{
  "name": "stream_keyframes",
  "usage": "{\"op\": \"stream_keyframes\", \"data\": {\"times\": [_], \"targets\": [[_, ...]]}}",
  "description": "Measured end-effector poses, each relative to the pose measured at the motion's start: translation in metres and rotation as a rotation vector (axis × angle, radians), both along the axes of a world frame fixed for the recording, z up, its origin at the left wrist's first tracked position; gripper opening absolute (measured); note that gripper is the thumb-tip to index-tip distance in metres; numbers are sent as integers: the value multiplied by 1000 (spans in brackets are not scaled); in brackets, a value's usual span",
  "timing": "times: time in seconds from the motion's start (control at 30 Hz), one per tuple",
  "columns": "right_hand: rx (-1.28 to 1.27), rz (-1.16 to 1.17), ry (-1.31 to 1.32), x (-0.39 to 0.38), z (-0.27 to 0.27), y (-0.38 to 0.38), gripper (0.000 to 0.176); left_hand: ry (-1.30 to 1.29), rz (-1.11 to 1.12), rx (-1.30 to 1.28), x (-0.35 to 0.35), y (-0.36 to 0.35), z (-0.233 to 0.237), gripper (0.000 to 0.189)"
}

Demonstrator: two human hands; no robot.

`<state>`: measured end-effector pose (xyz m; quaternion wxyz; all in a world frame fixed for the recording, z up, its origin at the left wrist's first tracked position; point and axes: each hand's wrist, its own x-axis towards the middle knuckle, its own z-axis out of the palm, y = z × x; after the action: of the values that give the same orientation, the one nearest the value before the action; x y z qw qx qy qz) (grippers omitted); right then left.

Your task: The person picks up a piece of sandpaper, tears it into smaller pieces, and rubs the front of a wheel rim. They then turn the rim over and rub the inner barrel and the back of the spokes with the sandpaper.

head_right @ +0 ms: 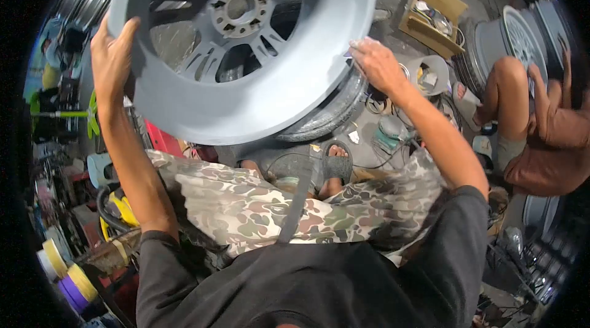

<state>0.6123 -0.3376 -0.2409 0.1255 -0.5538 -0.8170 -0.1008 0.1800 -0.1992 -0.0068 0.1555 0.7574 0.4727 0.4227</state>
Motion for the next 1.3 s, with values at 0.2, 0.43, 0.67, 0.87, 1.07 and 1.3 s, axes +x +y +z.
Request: {"op": "stream_keyframes", "data": {"times": [0.2,0.43,0.67,0.87,1.07,1.3], "targets": [[-208,38,24,-71,-58,-31,57,47,-78,77,-8,19,-12,44],[-454,17,1211,-316,83,-52,39,-99,-204,124,20,-4,-2,44],[-290,103,243,-132,-58,-54,58,-114,-196,-36,17,-15,3,41],[-493,-38,295,-186,-50,-48,54,-93,-244,461,26,4,-9,49],[-437,134,1168,-294,61,-53,53,-157,-279,303,24,-5,-9,49],[-196,18,-18,-112,-76,8,44,-51,-209,72,24,-24,7,27]]}}
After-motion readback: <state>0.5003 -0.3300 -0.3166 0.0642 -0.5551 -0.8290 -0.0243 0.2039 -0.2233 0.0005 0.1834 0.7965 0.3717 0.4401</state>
